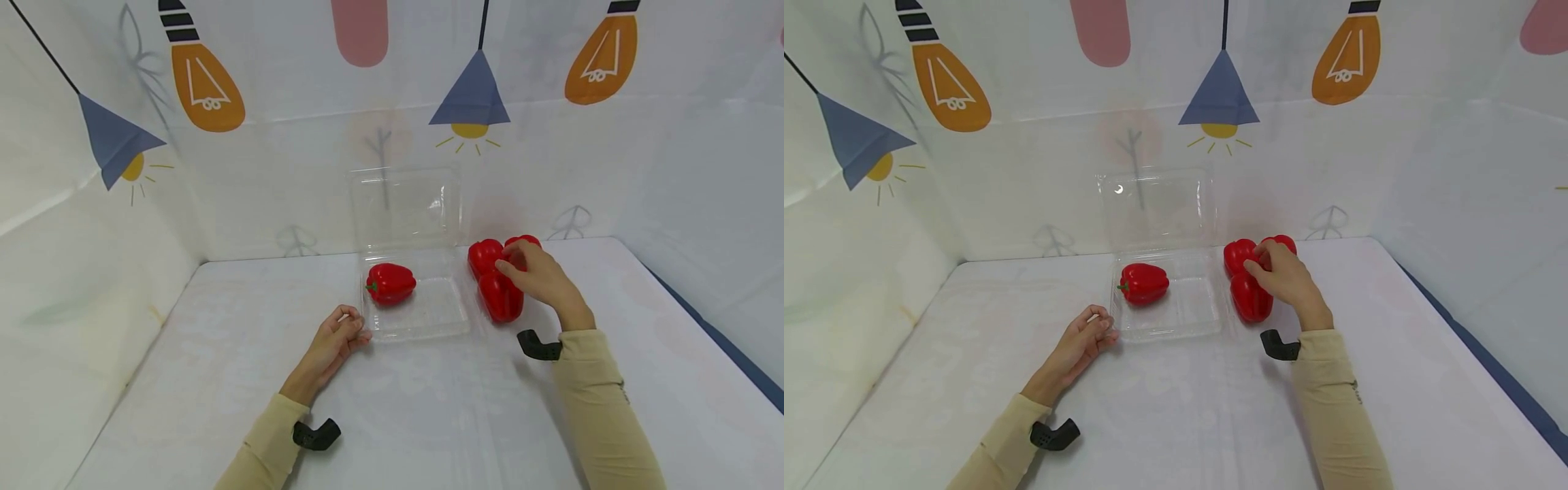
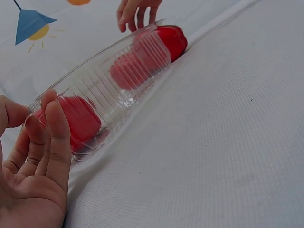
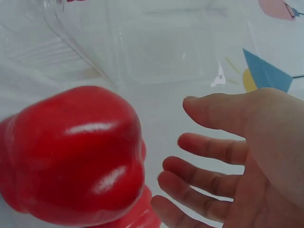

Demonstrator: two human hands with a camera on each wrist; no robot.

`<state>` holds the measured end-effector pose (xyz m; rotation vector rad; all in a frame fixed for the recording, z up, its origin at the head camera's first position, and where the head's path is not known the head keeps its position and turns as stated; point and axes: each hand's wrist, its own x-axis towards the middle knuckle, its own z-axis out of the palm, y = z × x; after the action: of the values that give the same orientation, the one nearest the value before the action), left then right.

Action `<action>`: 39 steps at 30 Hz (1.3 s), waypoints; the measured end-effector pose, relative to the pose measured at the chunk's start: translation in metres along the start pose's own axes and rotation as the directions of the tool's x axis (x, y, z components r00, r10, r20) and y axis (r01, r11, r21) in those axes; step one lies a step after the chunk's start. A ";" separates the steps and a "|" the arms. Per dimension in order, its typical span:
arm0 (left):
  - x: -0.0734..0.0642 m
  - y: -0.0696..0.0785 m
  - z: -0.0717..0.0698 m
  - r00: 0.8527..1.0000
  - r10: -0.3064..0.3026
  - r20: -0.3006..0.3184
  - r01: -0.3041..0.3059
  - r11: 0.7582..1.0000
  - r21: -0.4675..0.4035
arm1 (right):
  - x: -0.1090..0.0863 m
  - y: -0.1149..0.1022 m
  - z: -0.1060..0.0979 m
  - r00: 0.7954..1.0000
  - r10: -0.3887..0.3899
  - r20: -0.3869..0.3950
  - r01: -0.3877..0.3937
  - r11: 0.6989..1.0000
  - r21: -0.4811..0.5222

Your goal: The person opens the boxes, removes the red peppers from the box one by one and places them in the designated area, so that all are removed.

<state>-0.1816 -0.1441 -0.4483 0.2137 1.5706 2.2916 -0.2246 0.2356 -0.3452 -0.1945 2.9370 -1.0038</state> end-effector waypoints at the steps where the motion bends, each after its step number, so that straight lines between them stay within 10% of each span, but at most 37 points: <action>1: 0.000 0.000 0.000 1.000 0.004 0.002 -0.004 1.000 -0.002 | 0.000 -0.002 0.001 1.000 -0.008 -0.002 0.008 1.000 0.003; 39: 0.001 -0.001 -0.001 1.000 0.021 0.005 -0.021 1.000 -0.012 | 0.012 -0.053 0.074 0.944 -0.330 0.010 0.330 0.942 -0.055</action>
<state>-0.1829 -0.1439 -0.4495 0.2340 1.5586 2.3141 -0.2252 0.1478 -0.3718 -0.7104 2.9957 -0.9490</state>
